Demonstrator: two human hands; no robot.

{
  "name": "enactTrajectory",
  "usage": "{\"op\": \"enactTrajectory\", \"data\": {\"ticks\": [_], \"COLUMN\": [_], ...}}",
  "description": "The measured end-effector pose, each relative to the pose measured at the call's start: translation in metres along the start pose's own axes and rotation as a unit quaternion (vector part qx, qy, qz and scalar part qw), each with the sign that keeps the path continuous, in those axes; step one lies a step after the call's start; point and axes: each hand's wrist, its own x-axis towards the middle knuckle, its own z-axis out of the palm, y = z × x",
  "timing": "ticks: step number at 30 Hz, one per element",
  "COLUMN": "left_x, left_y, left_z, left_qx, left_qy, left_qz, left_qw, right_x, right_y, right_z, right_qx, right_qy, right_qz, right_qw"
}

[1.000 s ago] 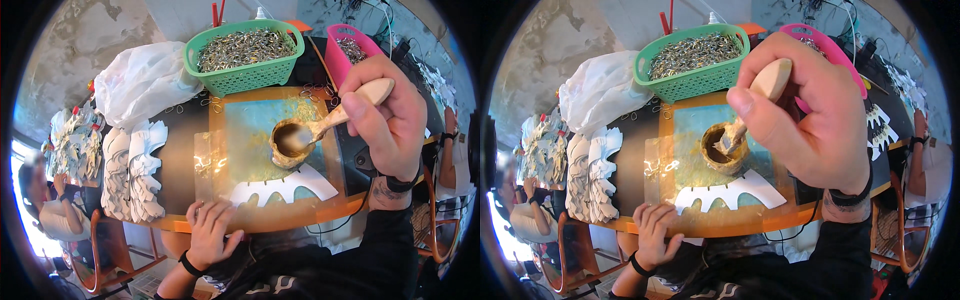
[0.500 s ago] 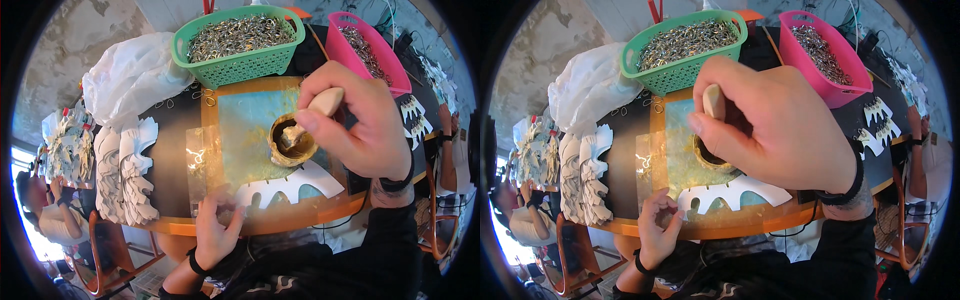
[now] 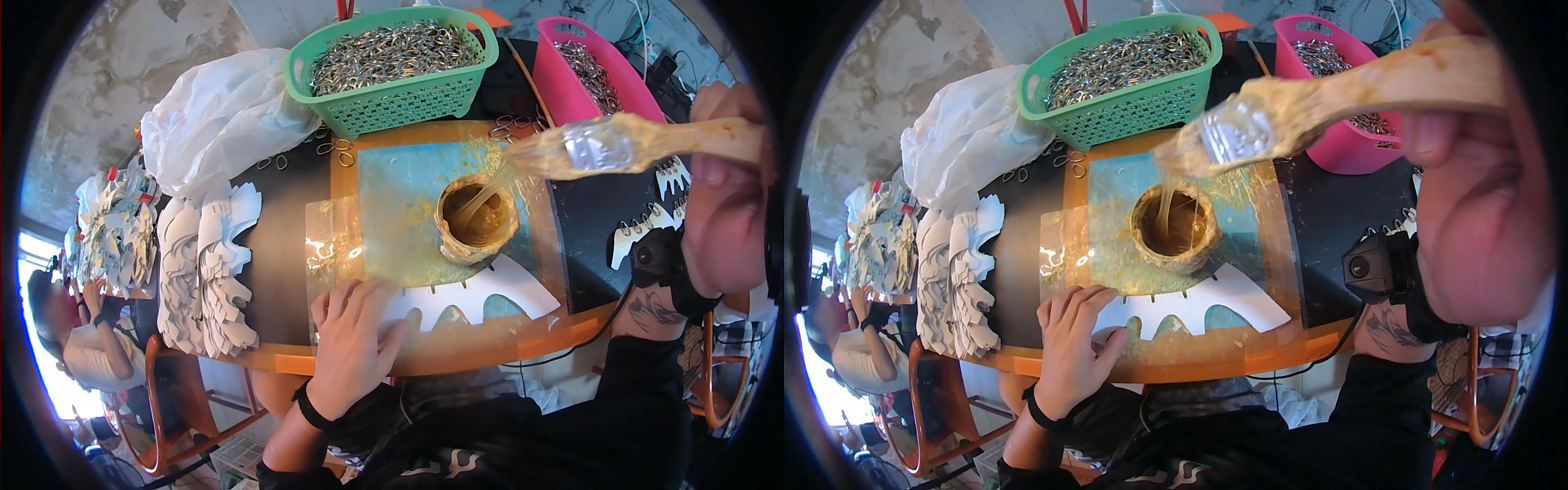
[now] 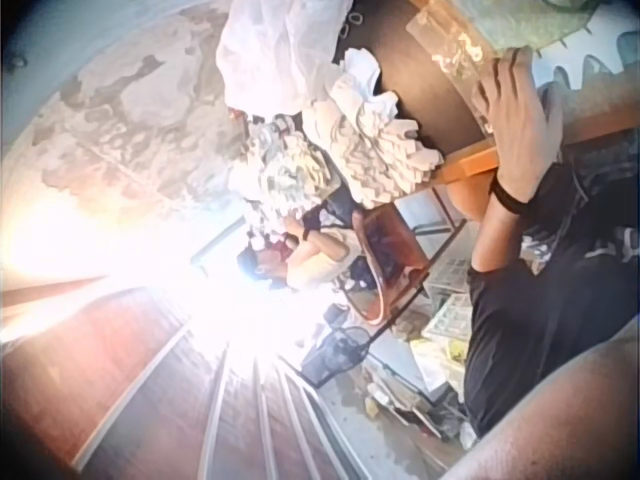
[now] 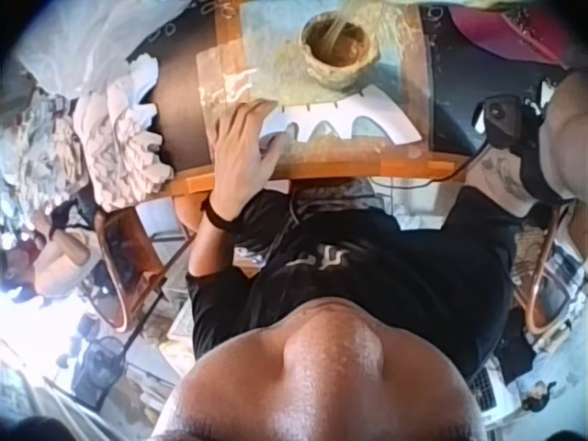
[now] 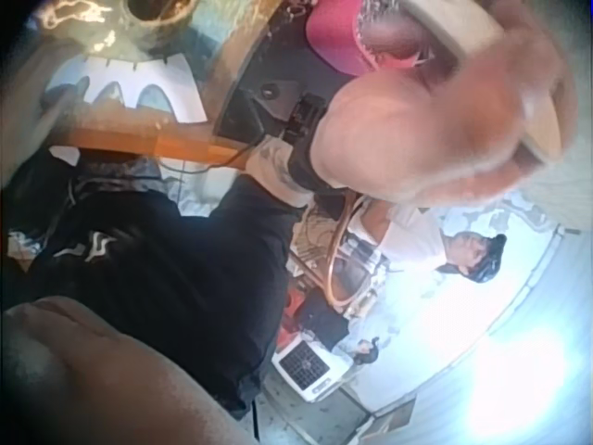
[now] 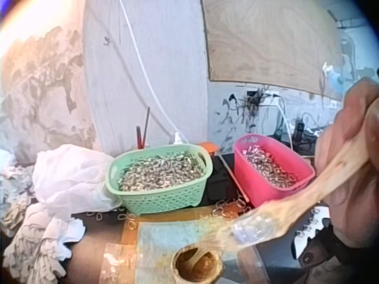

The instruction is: The person applies a yellowish paste to white plastic pieces using a brush and then inserts metal rings into the holes. The person repeats this process for multiple pieces, placing the finished items on the table.

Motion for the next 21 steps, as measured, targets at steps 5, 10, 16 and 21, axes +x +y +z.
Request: {"op": "enactTrajectory", "data": {"ticks": [5,10,16,21], "left_x": [0.004,-0.006,-0.019,-0.038], "left_y": [0.004,0.010,0.010,0.011], "left_z": [-0.005,-0.017,-0.025,-0.026], "left_qx": [-0.006,0.014,0.036,0.039], "left_qy": [-0.022,-0.023,-0.007,0.008], "left_qz": [0.003,-0.022,-0.016,-0.005], "left_qw": [1.000,0.999,0.999,0.999], "right_x": [-0.001,0.001,0.002,-0.001], "right_y": [-0.003,-0.002,-0.003,-0.014], "right_z": [0.012,0.045,0.050,-0.004], "right_qx": [-0.009,0.009,-0.027,-0.032], "right_qy": [-0.031,-0.137,-0.195,-0.010], "right_qz": [0.021,0.027,0.029,0.022], "right_qw": [0.999,0.990,0.980,0.999]}}
